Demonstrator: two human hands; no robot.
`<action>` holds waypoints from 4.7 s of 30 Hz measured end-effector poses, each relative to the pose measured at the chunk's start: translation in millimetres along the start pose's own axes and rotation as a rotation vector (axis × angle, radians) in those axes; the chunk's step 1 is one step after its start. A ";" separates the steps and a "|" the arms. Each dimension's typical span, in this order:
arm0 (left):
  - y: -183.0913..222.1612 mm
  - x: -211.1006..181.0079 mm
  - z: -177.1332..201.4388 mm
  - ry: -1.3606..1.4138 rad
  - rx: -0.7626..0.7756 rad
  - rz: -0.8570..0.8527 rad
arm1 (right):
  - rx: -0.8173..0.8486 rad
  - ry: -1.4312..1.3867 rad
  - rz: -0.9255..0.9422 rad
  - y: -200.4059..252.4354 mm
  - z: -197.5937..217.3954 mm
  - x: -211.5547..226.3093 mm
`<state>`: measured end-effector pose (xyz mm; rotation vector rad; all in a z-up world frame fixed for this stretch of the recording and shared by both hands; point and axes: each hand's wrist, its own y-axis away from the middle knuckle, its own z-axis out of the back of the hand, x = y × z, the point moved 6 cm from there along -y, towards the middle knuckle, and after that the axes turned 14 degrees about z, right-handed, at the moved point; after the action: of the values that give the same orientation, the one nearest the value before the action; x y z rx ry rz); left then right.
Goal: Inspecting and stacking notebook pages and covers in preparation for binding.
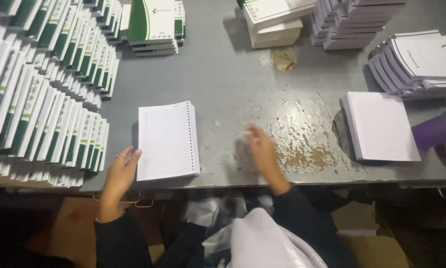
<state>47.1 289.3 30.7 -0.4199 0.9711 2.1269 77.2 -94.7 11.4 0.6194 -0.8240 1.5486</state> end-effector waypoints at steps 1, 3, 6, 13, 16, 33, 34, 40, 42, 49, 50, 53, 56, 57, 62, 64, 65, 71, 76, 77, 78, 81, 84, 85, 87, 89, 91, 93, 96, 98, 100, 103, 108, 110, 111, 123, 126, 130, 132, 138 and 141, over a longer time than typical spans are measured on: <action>-0.3 -1.6 -2.2 0.018 0.023 -0.006 | -0.081 -0.032 -0.064 6.2 26.7 -2.7; 9.0 -8.7 -1.0 0.035 0.045 -0.016 | -0.166 -0.066 -0.127 6.6 77.4 -57.4; 33.3 -21.6 7.1 0.107 -0.035 -0.071 | -0.542 -0.537 0.108 32.8 172.3 -186.4; 103.7 -72.6 -44.8 0.578 -0.143 -0.430 | -0.409 0.663 -0.038 23.4 323.8 -275.2; 118.4 -122.5 -132.4 0.521 0.241 -0.612 | -0.339 0.823 -0.103 10.8 320.9 -334.7; 96.6 -403.1 -515.6 0.260 0.468 -0.858 | -0.466 0.820 -0.198 -0.9 316.0 -316.7; 93.0 -407.2 -525.1 0.195 0.423 -0.891 | -0.468 0.793 -0.200 -1.3 318.2 -302.4; 87.0 -398.2 -541.1 0.040 0.331 -0.942 | -0.427 0.691 -0.263 -0.7 320.1 -293.2; 91.8 -394.1 -540.6 0.031 0.322 -0.940 | -0.427 0.663 -0.269 4.7 323.3 -288.7; 100.8 -392.5 -521.6 0.031 0.287 -1.009 | -0.383 0.628 -0.340 4.9 327.8 -309.2; 103.5 -392.4 -519.1 0.033 0.293 -1.017 | -0.392 0.602 -0.357 7.1 329.8 -315.3; 105.0 -389.5 -516.9 0.031 0.324 -1.014 | -0.355 0.586 -0.398 8.5 329.3 -297.1; 102.5 -389.0 -517.8 0.035 0.294 -1.035 | -0.350 0.583 -0.359 6.6 329.8 -309.9; 104.8 -387.4 -515.8 0.034 0.293 -1.038 | -0.353 0.583 -0.358 9.5 328.7 -320.8; 104.9 -384.0 -515.2 0.032 0.274 -1.016 | -0.316 0.712 -0.303 8.3 323.5 -324.6; 104.8 -380.4 -513.5 0.033 0.285 -1.013 | -0.317 0.711 -0.323 12.1 319.1 -327.5; 105.0 -382.7 -512.6 0.047 0.285 -1.018 | -0.327 0.718 -0.328 10.7 320.8 -328.5; 107.5 -417.7 -510.3 0.049 0.369 -0.978 | -0.887 0.398 0.043 84.7 319.8 -242.3; 127.2 -452.2 -517.7 0.006 0.567 -0.946 | -1.227 0.018 -0.055 138.0 243.2 -279.5; 139.4 -450.5 -514.5 -0.106 0.556 -0.966 | -1.218 -0.116 -0.090 143.6 225.0 -301.5; 141.3 -444.2 -517.3 -0.111 0.563 -0.966 | -1.221 -0.114 -0.097 140.2 224.1 -286.2; 145.7 -454.3 -526.9 -0.185 0.568 -0.999 | -1.271 -0.251 -0.243 114.3 230.3 -277.0; 139.5 -451.9 -530.7 -0.189 0.538 -0.945 | -1.267 -0.337 -0.314 106.8 233.6 -290.1; 140.0 -448.4 -531.0 -0.195 0.524 -0.962 | -1.274 -0.361 -0.348 108.6 232.6 -287.5; 139.4 -441.3 -536.6 -0.219 0.521 -0.972 | -1.285 -0.387 -0.404 110.0 233.3 -276.4; 140.3 -445.0 -539.6 -0.196 0.445 -1.014 | -1.255 -0.410 -0.437 102.0 240.5 -258.9; 137.1 -442.4 -545.3 -0.224 0.468 -1.026 | -1.244 -0.405 -0.453 103.2 238.0 -254.5; 135.6 -441.2 -545.7 -0.229 0.468 -1.026 | -1.206 -0.401 -0.449 99.7 238.7 -252.5; 152.5 -438.9 -523.9 -0.232 0.420 -1.104 | -1.247 -0.391 -0.377 101.4 236.7 -262.2; 180.6 -437.3 -483.3 -0.145 0.382 -1.156 | -1.251 -0.332 -0.316 110.0 231.8 -284.1; 166.2 -428.2 -485.0 0.008 0.265 -1.243 | -1.254 -0.230 -0.282 124.5 232.2 -310.9; 157.6 -389.4 -428.9 0.443 0.298 -1.169 | -1.313 -0.216 -0.098 145.9 217.2 -393.4; 133.8 -241.4 -310.8 0.838 0.554 -0.636 | -1.137 0.183 0.093 134.4 226.9 -216.5; 112.7 -173.6 -255.1 0.849 0.500 -0.434 | -0.817 0.232 0.441 107.7 218.4 -99.4; 107.5 -151.0 -215.7 0.864 0.450 -0.425 | -0.789 0.193 0.465 103.1 204.0 -89.5; -30.1 85.5 -36.8 0.683 -0.212 -0.186 | 0.277 -1.244 -0.242 35.4 -90.9 12.3; -25.4 74.1 -51.8 0.792 -0.007 -0.129 | 0.214 -1.314 -0.242 28.5 -131.1 13.5; 3.0 66.8 -56.3 0.652 -0.046 -0.059 | 0.160 -1.343 -0.101 43.9 -156.8 10.2; 9.0 60.3 -53.7 0.604 -0.073 -0.035 | 0.189 -1.293 -0.036 39.0 -153.8 22.0; 12.1 72.5 -67.8 0.733 -0.015 0.001 | 0.164 -1.357 -0.106 44.4 -145.5 16.5; 30.9 83.2 -79.4 0.801 -0.044 0.031 | 0.218 -1.340 -0.141 55.6 -130.8 17.0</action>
<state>-32.3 257.4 -52.2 -1.3478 1.3546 2.0179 28.7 17.6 -63.1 1.9056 -1.5190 0.9470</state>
